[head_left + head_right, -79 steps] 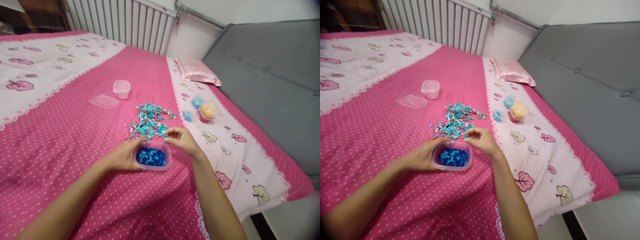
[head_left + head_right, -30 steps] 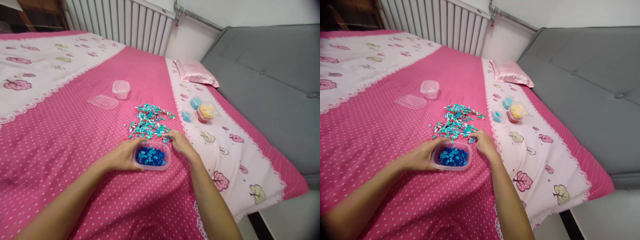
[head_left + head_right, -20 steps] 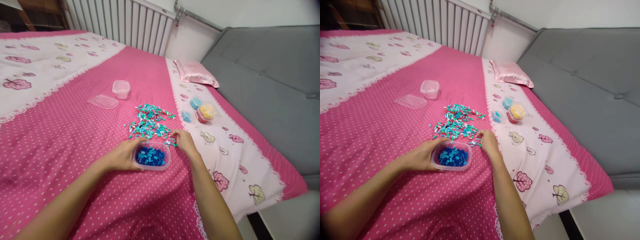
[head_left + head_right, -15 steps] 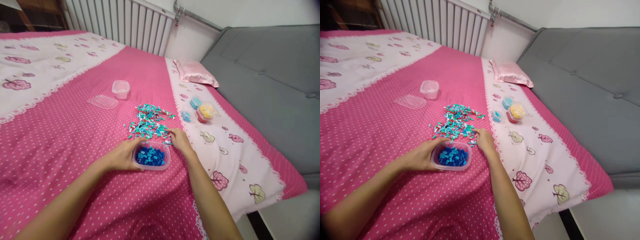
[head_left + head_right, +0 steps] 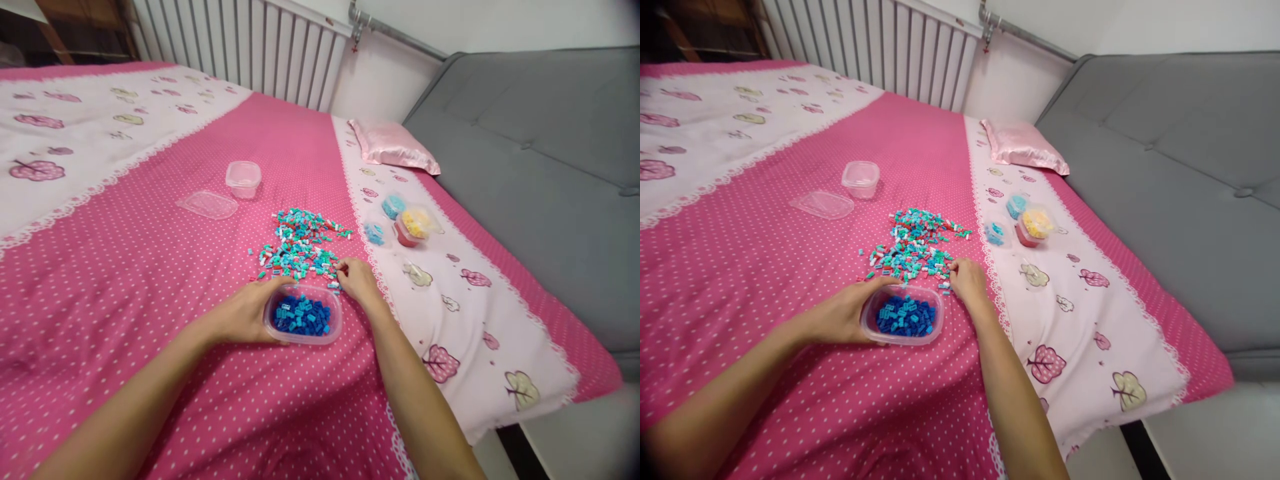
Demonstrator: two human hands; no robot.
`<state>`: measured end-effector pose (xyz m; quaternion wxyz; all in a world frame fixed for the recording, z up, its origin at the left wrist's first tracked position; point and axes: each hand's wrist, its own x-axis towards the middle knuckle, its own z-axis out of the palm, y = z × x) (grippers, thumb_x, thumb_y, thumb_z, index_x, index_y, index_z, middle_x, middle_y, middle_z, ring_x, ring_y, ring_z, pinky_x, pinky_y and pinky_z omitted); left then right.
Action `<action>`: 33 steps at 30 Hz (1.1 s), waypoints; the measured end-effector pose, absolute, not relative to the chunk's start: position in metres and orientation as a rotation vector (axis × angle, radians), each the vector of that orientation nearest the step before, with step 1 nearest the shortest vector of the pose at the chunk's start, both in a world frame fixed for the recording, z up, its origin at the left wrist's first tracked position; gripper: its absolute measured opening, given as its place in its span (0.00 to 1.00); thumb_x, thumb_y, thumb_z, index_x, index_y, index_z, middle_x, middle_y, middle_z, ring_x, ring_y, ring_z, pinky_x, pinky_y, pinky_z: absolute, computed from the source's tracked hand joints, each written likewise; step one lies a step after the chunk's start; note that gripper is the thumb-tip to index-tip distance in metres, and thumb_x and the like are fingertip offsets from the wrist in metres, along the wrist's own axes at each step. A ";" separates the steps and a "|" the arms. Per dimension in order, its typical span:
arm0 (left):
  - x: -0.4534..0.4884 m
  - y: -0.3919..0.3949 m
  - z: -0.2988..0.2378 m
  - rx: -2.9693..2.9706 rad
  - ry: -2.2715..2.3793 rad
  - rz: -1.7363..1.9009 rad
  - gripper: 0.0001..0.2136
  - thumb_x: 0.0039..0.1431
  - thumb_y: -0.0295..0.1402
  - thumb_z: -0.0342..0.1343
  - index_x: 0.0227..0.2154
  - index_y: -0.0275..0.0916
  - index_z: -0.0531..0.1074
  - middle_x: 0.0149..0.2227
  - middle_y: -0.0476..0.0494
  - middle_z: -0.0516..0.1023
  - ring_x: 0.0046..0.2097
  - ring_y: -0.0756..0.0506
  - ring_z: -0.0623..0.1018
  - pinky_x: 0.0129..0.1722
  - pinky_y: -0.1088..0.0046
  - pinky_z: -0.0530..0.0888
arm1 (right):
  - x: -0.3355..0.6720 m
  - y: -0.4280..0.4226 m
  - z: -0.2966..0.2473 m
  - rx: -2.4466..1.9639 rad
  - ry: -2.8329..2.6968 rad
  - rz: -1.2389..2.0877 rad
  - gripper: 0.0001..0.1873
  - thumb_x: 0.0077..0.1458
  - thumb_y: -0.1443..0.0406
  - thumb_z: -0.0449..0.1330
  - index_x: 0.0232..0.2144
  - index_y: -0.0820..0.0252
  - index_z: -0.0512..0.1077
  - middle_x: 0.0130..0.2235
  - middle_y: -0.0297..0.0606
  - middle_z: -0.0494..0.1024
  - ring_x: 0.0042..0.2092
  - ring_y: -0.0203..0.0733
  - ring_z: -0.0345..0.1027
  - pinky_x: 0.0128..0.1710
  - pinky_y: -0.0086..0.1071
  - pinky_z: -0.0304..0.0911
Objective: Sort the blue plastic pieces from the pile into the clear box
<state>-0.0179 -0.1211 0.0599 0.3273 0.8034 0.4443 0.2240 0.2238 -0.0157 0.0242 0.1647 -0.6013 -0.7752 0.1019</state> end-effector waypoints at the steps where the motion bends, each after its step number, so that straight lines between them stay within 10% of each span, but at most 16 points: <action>1: -0.018 -0.121 0.061 2.105 1.163 0.577 0.34 0.44 0.48 0.63 0.53 0.41 0.60 0.50 0.40 0.72 0.49 0.41 0.74 0.48 0.64 0.70 | 0.224 -0.016 0.024 -1.701 -2.218 0.294 0.10 0.50 0.73 0.56 0.33 0.59 0.76 0.36 0.38 0.79 0.39 0.43 0.72 0.42 0.30 0.63; 19: -0.021 -0.120 0.057 2.133 1.151 0.592 0.36 0.43 0.47 0.63 0.54 0.39 0.59 0.51 0.37 0.73 0.49 0.39 0.74 0.48 0.62 0.70 | 0.218 -0.023 0.034 -1.364 -2.310 0.407 0.18 0.59 0.73 0.48 0.47 0.61 0.73 0.39 0.42 0.70 0.42 0.41 0.66 0.43 0.30 0.60; 33: -0.021 -0.120 0.058 2.144 1.116 0.591 0.34 0.45 0.47 0.62 0.53 0.40 0.59 0.51 0.39 0.72 0.49 0.41 0.74 0.49 0.63 0.69 | 0.233 -0.022 0.042 -1.683 -2.051 0.448 0.11 0.50 0.71 0.51 0.29 0.61 0.74 0.29 0.35 0.76 0.34 0.40 0.68 0.37 0.29 0.60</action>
